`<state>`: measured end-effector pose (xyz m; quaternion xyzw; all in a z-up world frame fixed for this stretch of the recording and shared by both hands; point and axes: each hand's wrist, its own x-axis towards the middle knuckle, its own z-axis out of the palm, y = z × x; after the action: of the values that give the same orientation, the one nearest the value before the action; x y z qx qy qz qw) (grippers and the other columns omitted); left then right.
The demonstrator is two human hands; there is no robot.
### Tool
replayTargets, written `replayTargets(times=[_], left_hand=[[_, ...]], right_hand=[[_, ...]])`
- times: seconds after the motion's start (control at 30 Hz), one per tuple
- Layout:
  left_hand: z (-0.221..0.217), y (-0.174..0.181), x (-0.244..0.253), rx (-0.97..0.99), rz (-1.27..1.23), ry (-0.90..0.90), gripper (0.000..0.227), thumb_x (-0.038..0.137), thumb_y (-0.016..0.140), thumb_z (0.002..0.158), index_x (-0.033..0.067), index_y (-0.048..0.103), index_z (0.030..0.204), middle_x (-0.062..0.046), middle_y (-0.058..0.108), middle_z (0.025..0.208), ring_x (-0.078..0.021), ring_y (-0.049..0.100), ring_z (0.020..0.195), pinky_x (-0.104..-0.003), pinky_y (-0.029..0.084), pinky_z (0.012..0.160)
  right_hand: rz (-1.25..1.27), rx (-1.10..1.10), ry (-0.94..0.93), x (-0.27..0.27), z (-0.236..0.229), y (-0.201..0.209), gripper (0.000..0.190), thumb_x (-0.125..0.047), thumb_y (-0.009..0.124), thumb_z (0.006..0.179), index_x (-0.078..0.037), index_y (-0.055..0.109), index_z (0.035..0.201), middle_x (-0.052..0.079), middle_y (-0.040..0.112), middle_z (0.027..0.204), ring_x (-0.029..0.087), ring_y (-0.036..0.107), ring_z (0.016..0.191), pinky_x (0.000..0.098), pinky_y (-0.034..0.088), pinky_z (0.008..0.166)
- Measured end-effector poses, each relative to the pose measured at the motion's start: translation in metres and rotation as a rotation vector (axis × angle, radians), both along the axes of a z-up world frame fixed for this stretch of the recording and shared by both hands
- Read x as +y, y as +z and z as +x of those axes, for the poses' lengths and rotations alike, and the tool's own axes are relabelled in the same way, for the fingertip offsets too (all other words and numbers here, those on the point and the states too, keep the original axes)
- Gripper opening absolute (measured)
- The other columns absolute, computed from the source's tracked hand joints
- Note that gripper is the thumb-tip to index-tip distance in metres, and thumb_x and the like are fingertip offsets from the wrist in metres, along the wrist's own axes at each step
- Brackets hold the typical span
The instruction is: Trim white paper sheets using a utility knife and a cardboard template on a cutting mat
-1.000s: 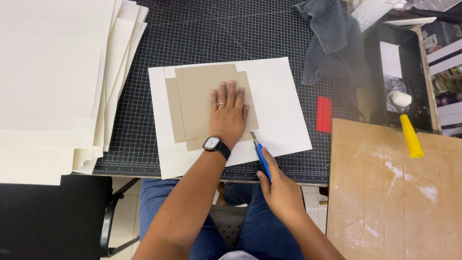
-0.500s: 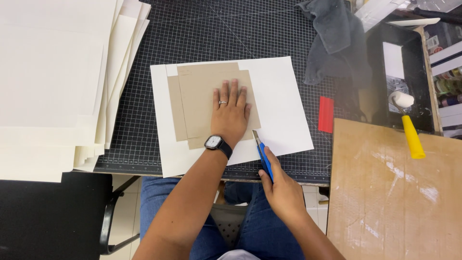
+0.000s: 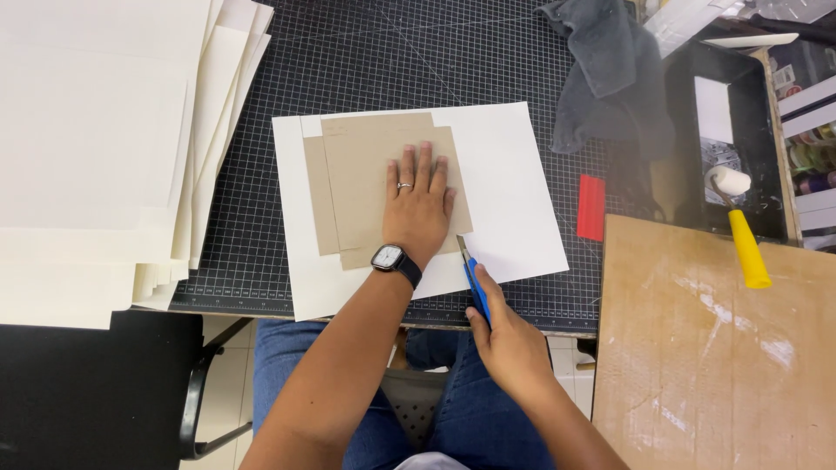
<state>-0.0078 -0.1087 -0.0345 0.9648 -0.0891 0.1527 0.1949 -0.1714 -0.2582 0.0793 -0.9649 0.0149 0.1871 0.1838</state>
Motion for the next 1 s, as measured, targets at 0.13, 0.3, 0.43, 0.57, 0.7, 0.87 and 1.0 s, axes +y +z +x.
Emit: replayTargets(times=[0.13,0.3,0.43,0.57,0.7,0.87,1.0], left_hand=[[-0.003,0.029,0.002,0.209,0.053,-0.010,0.055,0.040,0.031,0.110,0.0128,0.035,0.158,-0.012,0.017,0.171,-0.0382,0.010,0.157,-0.057,0.004,0.128],[-0.005,0.044,0.001,0.426,0.114,-0.017,0.057,0.042,0.025,0.112,0.0169,0.024,0.163,-0.009,0.008,0.174,-0.0355,0.000,0.159,-0.055,-0.005,0.128],[-0.004,0.045,0.002,0.421,0.115,-0.012,0.057,0.043,0.026,0.111,0.0169,0.025,0.163,-0.009,0.009,0.174,-0.0357,0.000,0.159,-0.056,-0.006,0.128],[0.002,-0.001,-0.001,0.022,0.005,-0.001,0.055,0.038,0.033,0.110,0.0090,0.042,0.155,-0.015,0.027,0.168,-0.0397,0.017,0.156,-0.061,0.009,0.127],[0.001,0.001,-0.001,0.071,0.005,-0.010,0.056,0.039,0.031,0.109,0.0097,0.040,0.156,-0.015,0.023,0.169,-0.0387,0.013,0.157,-0.060,0.007,0.127],[0.004,-0.003,-0.001,0.039,0.009,-0.002,0.055,0.038,0.032,0.109,0.0096,0.042,0.155,-0.015,0.025,0.168,-0.0394,0.015,0.156,-0.061,0.008,0.127],[-0.004,0.004,0.005,-0.035,-0.030,-0.009,0.052,0.035,0.040,0.108,0.0081,0.048,0.152,-0.016,0.032,0.166,-0.0414,0.022,0.154,-0.060,0.015,0.127]], right_hand=[[-0.027,0.057,0.094,-0.001,0.010,0.016,0.063,-0.035,0.044,0.103,-0.028,0.021,0.161,0.021,0.073,0.112,0.045,0.073,0.084,0.0540,0.055,0.064],[-0.020,0.035,0.185,-0.003,0.013,0.032,0.057,-0.027,0.045,0.104,-0.020,0.028,0.158,0.029,0.072,0.117,0.047,0.077,0.085,0.0513,0.061,0.061],[-0.037,0.031,0.214,-0.003,0.009,0.033,0.057,-0.025,0.045,0.103,-0.017,0.028,0.158,0.030,0.073,0.110,0.045,0.078,0.079,0.0491,0.060,0.056],[-0.170,0.125,0.139,-0.008,-0.005,0.017,0.065,-0.037,0.043,0.102,-0.032,0.018,0.162,0.010,0.076,0.088,0.040,0.071,0.075,0.0527,0.051,0.062],[-0.190,0.119,0.135,-0.016,-0.032,0.016,0.065,-0.036,0.043,0.102,-0.033,0.019,0.162,0.004,0.071,0.069,0.032,0.065,0.057,0.0468,0.047,0.051],[-0.241,0.124,0.129,-0.032,-0.071,0.004,0.070,-0.039,0.046,0.099,-0.038,0.016,0.162,0.004,0.075,0.104,0.036,0.073,0.083,0.0532,0.056,0.064],[-0.249,0.164,0.091,-0.043,-0.074,0.022,0.070,-0.048,0.045,0.098,-0.046,0.015,0.161,0.005,0.077,0.104,0.040,0.073,0.085,0.0549,0.057,0.068]])
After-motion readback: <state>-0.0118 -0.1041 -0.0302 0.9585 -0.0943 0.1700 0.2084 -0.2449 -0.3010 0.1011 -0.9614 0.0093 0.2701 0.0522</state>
